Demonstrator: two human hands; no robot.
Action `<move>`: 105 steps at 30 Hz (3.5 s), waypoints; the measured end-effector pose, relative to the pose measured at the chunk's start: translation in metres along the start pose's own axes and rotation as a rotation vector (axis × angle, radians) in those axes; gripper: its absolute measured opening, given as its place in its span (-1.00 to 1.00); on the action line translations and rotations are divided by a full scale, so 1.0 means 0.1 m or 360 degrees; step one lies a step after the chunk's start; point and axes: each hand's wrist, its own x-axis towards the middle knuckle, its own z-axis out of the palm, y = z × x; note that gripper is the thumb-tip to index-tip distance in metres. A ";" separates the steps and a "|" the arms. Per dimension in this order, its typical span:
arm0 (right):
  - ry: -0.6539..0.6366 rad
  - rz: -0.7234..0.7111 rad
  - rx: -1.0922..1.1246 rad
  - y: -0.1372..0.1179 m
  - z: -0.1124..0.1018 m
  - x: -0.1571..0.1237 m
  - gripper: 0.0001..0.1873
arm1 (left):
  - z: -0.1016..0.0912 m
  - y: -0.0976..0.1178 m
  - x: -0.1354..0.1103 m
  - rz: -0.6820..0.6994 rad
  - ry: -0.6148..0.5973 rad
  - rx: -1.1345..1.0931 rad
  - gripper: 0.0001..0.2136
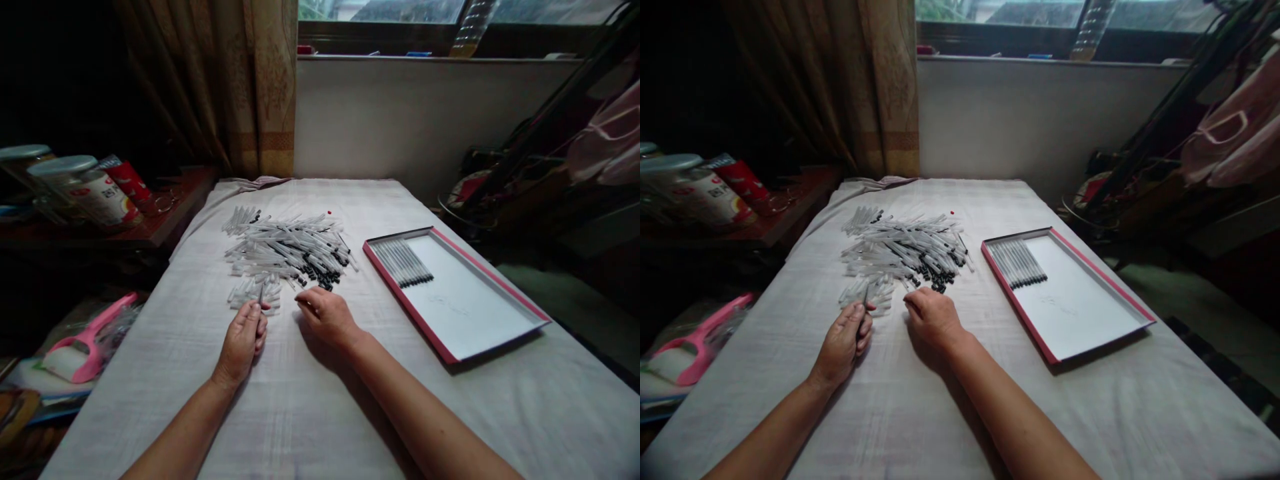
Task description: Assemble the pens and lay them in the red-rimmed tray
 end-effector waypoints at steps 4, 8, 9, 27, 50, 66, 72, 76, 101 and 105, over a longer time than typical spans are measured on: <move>-0.0193 -0.0152 -0.0278 -0.18 0.01 0.40 -0.68 | -0.02 -0.03 0.00 -0.0012 -0.0041 -0.0037 -0.53; -0.0362 -0.0179 -0.0539 -0.23 0.07 0.61 -0.69 | -0.04 -0.05 0.00 -0.0012 -0.0071 -0.0039 -0.54; -0.0388 -0.0162 -0.0568 -0.22 0.08 0.63 -0.70 | -0.05 -0.06 0.00 -0.0012 -0.0080 -0.0032 -0.54; 0.0345 0.0989 0.2293 0.12 -0.16 -0.25 -0.56 | 0.02 -0.10 -0.06 0.0398 -0.0364 0.0833 -0.62; -0.0091 0.0808 0.1806 0.04 -0.17 -0.29 -0.81 | 0.02 -0.09 -0.08 0.0697 -0.0582 0.1264 -0.70; -0.0272 0.0805 0.1842 0.06 -0.12 -0.29 -0.69 | 0.02 -0.14 -0.07 0.0772 -0.0602 0.1290 -0.71; -0.0133 0.0769 0.1936 0.01 -0.07 -0.28 -0.68 | 0.06 -0.10 -0.03 0.0720 -0.0581 0.1172 -0.69; -0.0080 0.0724 0.1970 -0.08 0.02 -0.25 -0.65 | 0.07 -0.08 0.00 0.0664 -0.0490 0.1052 -0.69; 0.0092 0.1293 -0.0862 2.42 -1.68 0.23 -0.56 | 0.06 -0.09 0.02 0.0567 -0.0325 0.1178 -0.71; 0.0074 0.1286 -0.0858 2.47 -1.65 0.26 -0.57 | 0.05 -0.10 0.03 0.0587 -0.0326 0.1161 -0.73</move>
